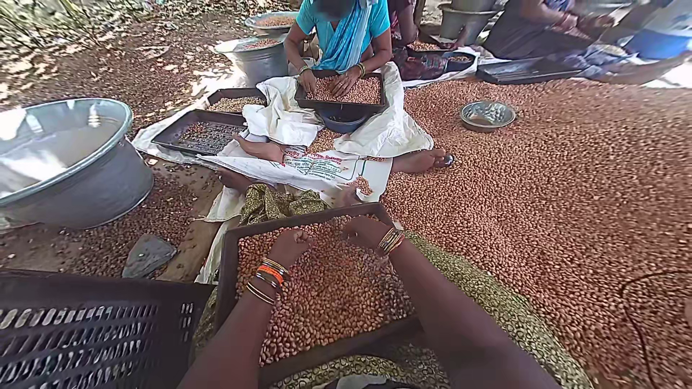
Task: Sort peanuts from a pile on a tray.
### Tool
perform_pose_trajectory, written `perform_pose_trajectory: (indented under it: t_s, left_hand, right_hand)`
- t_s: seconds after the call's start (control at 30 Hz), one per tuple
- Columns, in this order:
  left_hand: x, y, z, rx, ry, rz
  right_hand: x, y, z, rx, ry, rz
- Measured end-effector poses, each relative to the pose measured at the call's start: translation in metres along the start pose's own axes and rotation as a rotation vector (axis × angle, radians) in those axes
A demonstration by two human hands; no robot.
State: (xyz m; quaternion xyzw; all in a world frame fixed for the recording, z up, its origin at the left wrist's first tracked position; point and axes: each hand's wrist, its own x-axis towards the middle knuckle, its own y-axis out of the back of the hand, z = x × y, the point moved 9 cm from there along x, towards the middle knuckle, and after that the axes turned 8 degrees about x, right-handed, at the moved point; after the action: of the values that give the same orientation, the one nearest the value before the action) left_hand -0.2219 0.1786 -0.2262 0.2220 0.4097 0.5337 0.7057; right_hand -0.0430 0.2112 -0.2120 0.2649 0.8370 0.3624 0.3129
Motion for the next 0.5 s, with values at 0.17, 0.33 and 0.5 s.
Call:
perform_pose_trajectory:
  t_s: [0.17,0.33,0.5]
  left_hand:
    - [0.001,0.006,-0.001,0.081,-0.008,-0.05]
    - [-0.003,-0.015,0.0,-0.442,-0.045,-0.112]
    - [0.0,0.0,-0.002,-0.135,-0.039,-0.04]
  right_hand:
    - [-0.005,-0.02,-0.002,-0.096,-0.014,-0.188]
    - [0.0,-0.018,0.005,-0.078,-0.009,-0.165]
    - [-0.014,0.017,-0.008,0.397,0.158,0.126]
